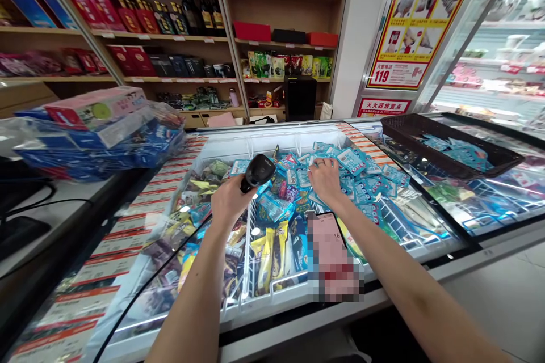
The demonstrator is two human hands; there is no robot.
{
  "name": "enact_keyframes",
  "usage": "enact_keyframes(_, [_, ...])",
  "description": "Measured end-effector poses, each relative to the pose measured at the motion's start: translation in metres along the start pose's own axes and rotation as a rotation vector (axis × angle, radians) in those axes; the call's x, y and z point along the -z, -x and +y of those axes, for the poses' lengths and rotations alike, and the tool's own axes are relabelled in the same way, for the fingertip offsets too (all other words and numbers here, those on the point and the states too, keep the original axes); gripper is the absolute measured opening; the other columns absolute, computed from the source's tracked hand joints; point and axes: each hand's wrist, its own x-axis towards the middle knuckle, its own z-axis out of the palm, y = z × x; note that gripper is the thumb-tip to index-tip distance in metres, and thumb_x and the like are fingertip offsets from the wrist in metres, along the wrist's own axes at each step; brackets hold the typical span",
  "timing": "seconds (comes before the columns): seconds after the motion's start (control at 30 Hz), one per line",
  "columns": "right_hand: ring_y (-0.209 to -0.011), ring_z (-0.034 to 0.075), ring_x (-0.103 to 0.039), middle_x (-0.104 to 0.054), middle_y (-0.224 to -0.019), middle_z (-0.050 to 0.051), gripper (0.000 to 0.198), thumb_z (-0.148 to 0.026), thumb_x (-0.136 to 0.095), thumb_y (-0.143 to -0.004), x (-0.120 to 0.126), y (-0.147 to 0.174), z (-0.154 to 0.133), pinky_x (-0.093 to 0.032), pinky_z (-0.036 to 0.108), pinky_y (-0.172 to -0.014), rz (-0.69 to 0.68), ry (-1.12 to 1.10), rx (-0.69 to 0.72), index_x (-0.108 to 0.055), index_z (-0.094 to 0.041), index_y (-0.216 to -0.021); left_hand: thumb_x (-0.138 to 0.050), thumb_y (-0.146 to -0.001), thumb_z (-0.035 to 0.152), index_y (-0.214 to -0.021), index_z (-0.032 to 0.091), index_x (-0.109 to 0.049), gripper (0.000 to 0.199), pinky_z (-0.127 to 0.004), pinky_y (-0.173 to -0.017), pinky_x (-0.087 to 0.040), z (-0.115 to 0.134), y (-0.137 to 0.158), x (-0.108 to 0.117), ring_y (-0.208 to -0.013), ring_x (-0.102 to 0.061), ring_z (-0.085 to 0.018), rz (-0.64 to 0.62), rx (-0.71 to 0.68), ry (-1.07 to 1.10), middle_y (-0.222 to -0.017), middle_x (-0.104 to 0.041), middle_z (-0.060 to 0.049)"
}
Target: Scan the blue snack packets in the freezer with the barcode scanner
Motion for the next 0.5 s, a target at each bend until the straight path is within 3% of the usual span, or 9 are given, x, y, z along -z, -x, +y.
enact_keyframes(0.17, [-0.107, 0.026, -0.049, -0.065, -0.111, 0.009, 0.027, -0.029, -0.046, -0.094, -0.008, -0.012, -0.017, -0.025, 0.045, -0.101, -0.051, -0.140, 0.004, -0.071, -0.020, -0.101, -0.048, -0.083, 0.051, -0.110, 0.026, -0.062, 0.040, -0.029, -0.062, -0.040, -0.011, 0.000, 0.004, -0.093, -0.065, -0.027, 0.006, 0.039, -0.001, -0.101, -0.070, -0.007])
enact_keyframes(0.5, [-0.106, 0.026, -0.057, -0.070, -0.105, 0.007, 0.029, -0.032, -0.047, -0.094, -0.025, -0.036, -0.069, -0.035, 0.040, -0.093, -0.210, -0.257, 0.025, -0.071, -0.023, -0.105, -0.041, -0.085, 0.056, -0.107, 0.025, -0.062, 0.043, -0.034, -0.062, -0.043, -0.032, 0.006, 0.011, -0.090, -0.065, -0.031, 0.090, 0.261, -0.025, -0.099, -0.070, -0.011])
